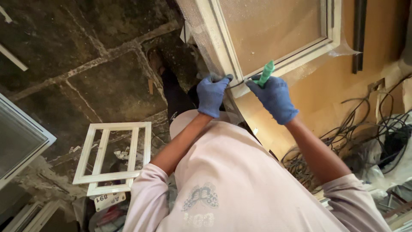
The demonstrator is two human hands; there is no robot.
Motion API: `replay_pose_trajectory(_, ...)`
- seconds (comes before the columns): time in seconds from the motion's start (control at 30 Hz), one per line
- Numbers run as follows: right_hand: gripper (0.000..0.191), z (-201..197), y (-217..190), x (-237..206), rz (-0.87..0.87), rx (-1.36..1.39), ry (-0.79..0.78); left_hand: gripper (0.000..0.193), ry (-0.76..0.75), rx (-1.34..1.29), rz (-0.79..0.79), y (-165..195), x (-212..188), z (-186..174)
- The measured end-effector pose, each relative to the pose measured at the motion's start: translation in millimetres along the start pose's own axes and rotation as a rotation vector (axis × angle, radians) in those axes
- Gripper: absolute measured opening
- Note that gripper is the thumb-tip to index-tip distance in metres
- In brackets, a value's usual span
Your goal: The person presses a black rubber gasket into the channel around a glazed window sash, working around the frame with a green hand tool to seat the seal. They rotate and reposition the sash on the workbench and press the gasket corners firmly by hand to secure it.
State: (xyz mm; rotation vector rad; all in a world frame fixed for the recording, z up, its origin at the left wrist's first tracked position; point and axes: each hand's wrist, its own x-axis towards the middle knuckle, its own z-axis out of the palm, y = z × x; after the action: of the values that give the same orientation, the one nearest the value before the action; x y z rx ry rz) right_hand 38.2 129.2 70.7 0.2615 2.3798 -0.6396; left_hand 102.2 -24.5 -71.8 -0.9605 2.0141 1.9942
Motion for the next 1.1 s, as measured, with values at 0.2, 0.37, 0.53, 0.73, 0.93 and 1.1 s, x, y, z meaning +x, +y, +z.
replay_pose_trajectory(0.2,0.028,10.9,15.8,7.3,0.057,0.377,-0.003,0.038,0.028,0.042,0.049,6.1,2.2,-3.0)
replay_pose_trajectory(0.37,0.026,24.1,26.3,5.2,0.075,0.437,0.07,0.032,0.034,0.064,0.034,13.2,2.8,-5.1)
replay_pose_trajectory(0.53,0.024,22.2,21.5,8.3,0.069,0.422,0.087,0.036,0.001,0.031,-0.076,21.8,-2.2,-2.3)
replay_pose_trajectory(0.73,0.022,22.6,3.4,10.9,0.07,0.236,0.095,0.029,0.01,0.0,-0.018,26.7,-3.0,-4.5)
replay_pose_trajectory(0.93,0.023,31.6,-1.2,16.5,-0.118,0.132,0.166,0.024,-0.028,-0.099,-0.059,28.2,-2.3,-5.6)
replay_pose_trajectory(1.1,0.022,34.7,9.3,19.2,-0.117,0.178,0.175,0.02,-0.031,-0.127,-0.044,31.2,-0.3,-6.1)
